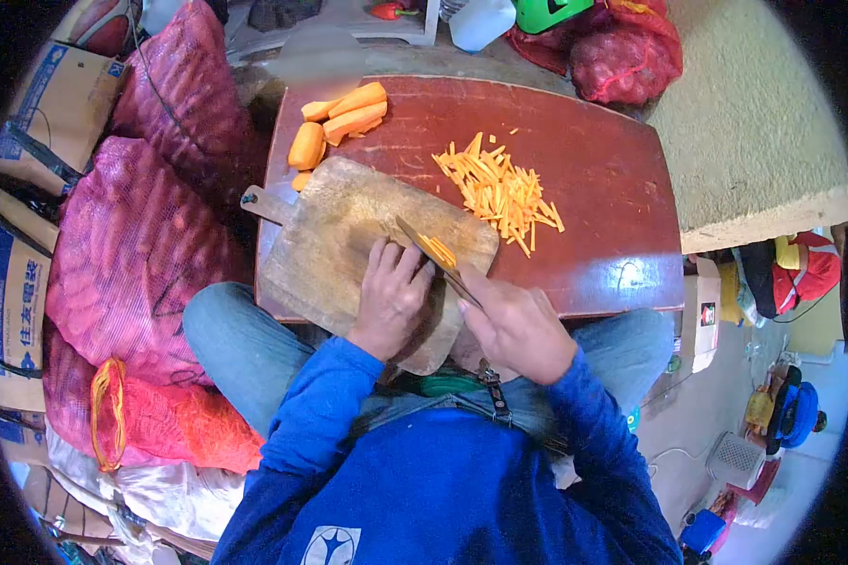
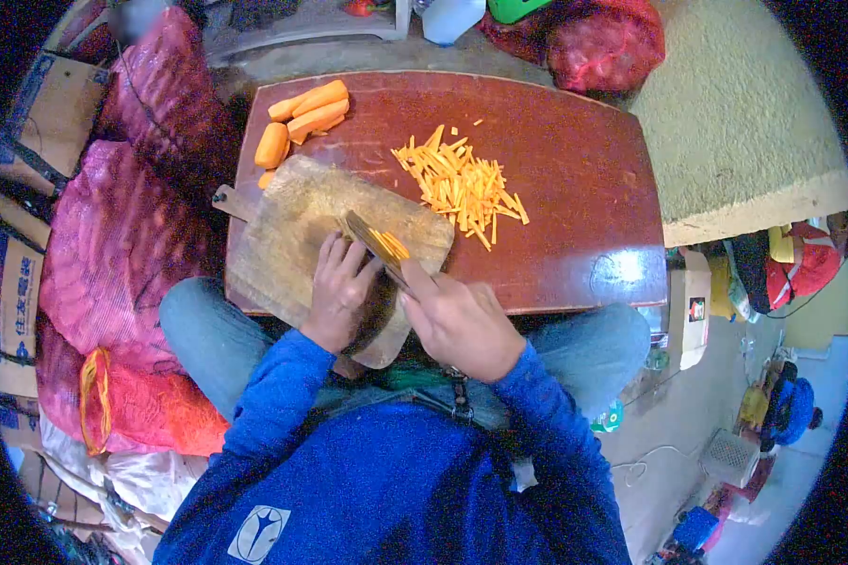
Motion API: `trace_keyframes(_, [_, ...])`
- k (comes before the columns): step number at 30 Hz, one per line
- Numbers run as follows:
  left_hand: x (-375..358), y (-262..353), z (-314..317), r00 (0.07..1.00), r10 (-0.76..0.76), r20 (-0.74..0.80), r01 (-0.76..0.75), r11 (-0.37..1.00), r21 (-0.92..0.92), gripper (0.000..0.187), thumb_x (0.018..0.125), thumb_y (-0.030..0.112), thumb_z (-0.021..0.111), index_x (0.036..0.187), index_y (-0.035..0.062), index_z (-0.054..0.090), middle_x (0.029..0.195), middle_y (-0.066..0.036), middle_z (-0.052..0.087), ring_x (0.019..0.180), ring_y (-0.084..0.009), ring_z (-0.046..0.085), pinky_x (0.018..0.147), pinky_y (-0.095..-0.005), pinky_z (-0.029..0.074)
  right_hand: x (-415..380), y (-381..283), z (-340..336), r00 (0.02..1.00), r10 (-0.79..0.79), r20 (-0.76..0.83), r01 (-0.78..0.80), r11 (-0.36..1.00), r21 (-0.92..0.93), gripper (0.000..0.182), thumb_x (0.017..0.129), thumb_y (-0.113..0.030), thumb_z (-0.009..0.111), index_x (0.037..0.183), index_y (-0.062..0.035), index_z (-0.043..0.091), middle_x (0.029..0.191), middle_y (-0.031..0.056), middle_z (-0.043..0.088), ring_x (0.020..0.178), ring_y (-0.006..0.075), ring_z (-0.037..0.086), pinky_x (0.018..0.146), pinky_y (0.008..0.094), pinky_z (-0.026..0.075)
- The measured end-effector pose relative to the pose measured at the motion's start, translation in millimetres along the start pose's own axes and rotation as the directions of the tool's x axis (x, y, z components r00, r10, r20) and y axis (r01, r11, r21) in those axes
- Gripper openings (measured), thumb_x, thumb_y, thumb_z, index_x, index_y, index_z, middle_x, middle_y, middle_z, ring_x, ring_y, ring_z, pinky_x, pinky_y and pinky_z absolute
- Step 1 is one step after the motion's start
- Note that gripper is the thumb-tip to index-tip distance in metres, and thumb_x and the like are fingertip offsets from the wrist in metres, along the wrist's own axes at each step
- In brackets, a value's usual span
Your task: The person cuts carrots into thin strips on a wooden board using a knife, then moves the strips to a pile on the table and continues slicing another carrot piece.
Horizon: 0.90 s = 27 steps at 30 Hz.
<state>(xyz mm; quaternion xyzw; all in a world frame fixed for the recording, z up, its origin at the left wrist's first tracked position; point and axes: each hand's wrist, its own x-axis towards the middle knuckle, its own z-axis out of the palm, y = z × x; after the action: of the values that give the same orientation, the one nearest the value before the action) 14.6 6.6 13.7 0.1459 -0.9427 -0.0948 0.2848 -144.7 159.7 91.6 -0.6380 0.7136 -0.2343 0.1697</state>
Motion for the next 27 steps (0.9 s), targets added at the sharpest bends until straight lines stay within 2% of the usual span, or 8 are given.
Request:
trace_keyframes(5, [-3.6,-1.7,2.7,0.999,-0.033,-0.009,0.033,0.999,-0.017,0.030,0.082,0.014,0.067,0.109,0.0019,0.075,0.105,-0.014,0.062,0.104,-0.0337,0.060,0.110,-0.0542,0.046,-9.3,-12.6,0.0,1.000,0.025,0.001,-0.025,0.999,0.040,0.042,0.104,-0.023,0.064,0.140,-0.0039,0.053,0.091,0.0270,0.072,0.080,0.0487,0.072,0.068,0.0598,0.057])
trace_keyframes(9, [-4.1,2.1,-0.7,0.999,-0.037,0.014,0.036,0.999,0.039,0.028,0.084,0.016,0.067,0.108,0.0046,0.075,0.106,-0.011,0.063,0.106,-0.0317,0.061,0.109,-0.0544,0.043,3.7,-5.1,8.3,1.000,0.010,0.009,-0.010,1.000,-0.019,0.045,0.103,-0.022,0.064,0.142,-0.0028,0.052,0.088,0.0248,0.073,0.080,0.0466,0.073,0.068,0.0586,0.057])
trace_keyframes(11, [-6.1,-0.6,1.9,0.998,-0.053,-0.034,0.055,0.996,0.076,0.026,0.083,0.016,0.067,0.106,0.0053,0.074,0.105,-0.010,0.064,0.107,-0.0298,0.061,0.106,-0.0561,0.042,5.6,-6.4,2.6,1.000,-0.025,0.008,0.025,1.000,-0.019,0.047,0.103,-0.022,0.065,0.143,-0.0027,0.051,0.088,0.0239,0.073,0.080,0.0458,0.073,0.068,0.0581,0.058])
trace_keyframes(14, [-8.0,-1.1,3.1,0.996,-0.086,-0.027,0.087,0.993,0.079,0.023,0.084,0.017,0.068,0.103,0.0062,0.074,0.104,-0.009,0.064,0.106,-0.0285,0.062,0.104,-0.0573,0.041,-8.7,-14.0,-3.3,0.999,0.041,-0.010,-0.040,0.999,0.023,0.040,0.101,-0.020,0.067,0.135,-0.0021,0.056,0.090,0.0233,0.075,0.081,0.0458,0.073,0.069,0.0578,0.058])
trace_keyframes(18, [-5.3,3.0,-0.7,0.996,-0.086,-0.025,0.088,0.995,0.051,0.022,0.083,0.017,0.070,0.102,0.0057,0.074,0.104,-0.009,0.064,0.105,-0.0288,0.062,0.105,-0.0575,0.041,6.2,-7.2,12.4,1.000,0.015,-0.022,-0.016,0.999,-0.045,0.044,0.101,-0.021,0.067,0.139,-0.0012,0.057,0.091,0.0233,0.075,0.081,0.0459,0.073,0.070,0.0581,0.058])
trace_keyframes(21, [-5.8,-2.9,4.9,0.996,-0.077,-0.046,0.080,0.994,0.068,0.022,0.082,0.017,0.071,0.101,0.0054,0.074,0.103,-0.009,0.064,0.105,-0.0292,0.062,0.104,-0.0573,0.041,10.7,-4.5,5.5,0.999,-0.033,-0.032,0.034,0.999,0.015,0.046,0.102,-0.022,0.065,0.142,-0.0005,0.055,0.091,0.0254,0.074,0.081,0.0465,0.073,0.070,0.0586,0.057])
trace_keyframes(23, [-10.6,-2.9,6.6,0.994,-0.091,-0.055,0.095,0.992,0.084,0.022,0.082,0.017,0.071,0.100,0.0054,0.074,0.103,-0.009,0.065,0.104,-0.0294,0.061,0.104,-0.0571,0.041,-2.8,-9.6,-2.1,0.999,0.051,0.011,-0.051,0.999,0.009,0.041,0.103,-0.023,0.064,0.136,-0.0013,0.055,0.092,0.0277,0.073,0.082,0.0481,0.072,0.071,0.0592,0.056])
trace_keyframes(27, [-9.6,-1.6,4.8,0.994,-0.109,-0.032,0.110,0.993,0.030,0.022,0.081,0.017,0.073,0.099,0.0060,0.073,0.101,-0.010,0.064,0.104,-0.0300,0.061,0.103,-0.0569,0.040,-2.2,-14.3,6.3,0.996,0.089,-0.001,-0.089,0.995,0.035,0.044,0.100,-0.016,0.069,0.141,-0.0004,0.059,0.099,0.0308,0.072,0.089,0.0513,0.071,0.075,0.0566,0.057])
